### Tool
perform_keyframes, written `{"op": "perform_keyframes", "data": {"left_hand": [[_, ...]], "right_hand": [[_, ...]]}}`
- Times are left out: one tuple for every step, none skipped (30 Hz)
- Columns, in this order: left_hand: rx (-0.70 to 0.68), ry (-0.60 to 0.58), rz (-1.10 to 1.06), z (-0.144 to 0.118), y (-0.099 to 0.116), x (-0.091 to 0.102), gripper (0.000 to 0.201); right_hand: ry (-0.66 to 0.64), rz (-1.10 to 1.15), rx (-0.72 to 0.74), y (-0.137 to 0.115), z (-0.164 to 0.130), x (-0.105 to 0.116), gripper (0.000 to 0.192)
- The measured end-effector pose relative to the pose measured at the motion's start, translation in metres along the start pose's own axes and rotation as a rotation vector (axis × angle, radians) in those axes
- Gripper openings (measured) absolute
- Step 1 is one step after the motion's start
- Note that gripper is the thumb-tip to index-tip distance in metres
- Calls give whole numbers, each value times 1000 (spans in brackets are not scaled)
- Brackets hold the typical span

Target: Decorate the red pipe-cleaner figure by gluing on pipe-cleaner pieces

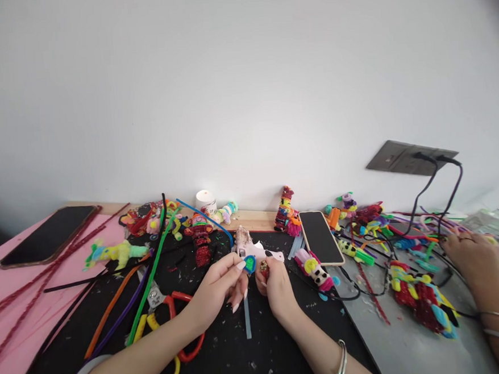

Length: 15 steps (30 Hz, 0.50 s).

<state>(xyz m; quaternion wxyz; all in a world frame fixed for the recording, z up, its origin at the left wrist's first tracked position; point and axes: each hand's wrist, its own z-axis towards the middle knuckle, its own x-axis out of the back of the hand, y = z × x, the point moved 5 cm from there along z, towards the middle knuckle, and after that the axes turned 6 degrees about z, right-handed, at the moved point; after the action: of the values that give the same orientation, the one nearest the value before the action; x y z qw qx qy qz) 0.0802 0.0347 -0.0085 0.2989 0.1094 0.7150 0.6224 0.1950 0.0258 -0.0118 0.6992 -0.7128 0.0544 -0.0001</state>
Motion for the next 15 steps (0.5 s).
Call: {"op": "perform_keyframes", "data": {"left_hand": [[2,0,-14,0,-1,0,32],[4,0,-25,-1,-1,0,33],[5,0,-31,-1,-1,0,33],[6,1,-34,-1,-1,0,33],[6,0,-35,-1,-1,0,34],[5,0,-34,-1,-1,0,34],[5,2,-32,-1,-1,0,34],[6,3,-31,-1,-1,0,34],[7,3,-31,-1,-1,0,34],[7,2,-33,-1,-1,0,34],[6,0,-33,-1,-1,0,34],[4,-2,-33,-1,-1,0,34],[0,-4,-34,-2,-1,0,34],[-2,-5,-34,-2,-1,0,33],[-4,-4,-34,-2,-1,0,33]], "right_hand": [[-10,-25,5,-1,0,0,44],[-15,-43,8,-1,0,-1,44],[-18,-56,9,-1,0,0,44],[-22,-63,7,-1,0,0,45],[-26,-64,0,0,1,0,45],[-29,-61,-8,0,1,0,44],[-33,-55,-15,1,1,0,44],[-37,-50,-19,1,2,-1,43],[-40,-47,-21,1,2,-1,43],[-41,-45,-21,1,2,-1,43],[-42,-48,-19,1,2,-1,43],[-39,-55,-17,0,2,0,44],[-35,-64,-16,0,1,0,45],[-31,-71,-16,-1,1,0,45],[-29,-72,-19,-1,1,0,45]]}}
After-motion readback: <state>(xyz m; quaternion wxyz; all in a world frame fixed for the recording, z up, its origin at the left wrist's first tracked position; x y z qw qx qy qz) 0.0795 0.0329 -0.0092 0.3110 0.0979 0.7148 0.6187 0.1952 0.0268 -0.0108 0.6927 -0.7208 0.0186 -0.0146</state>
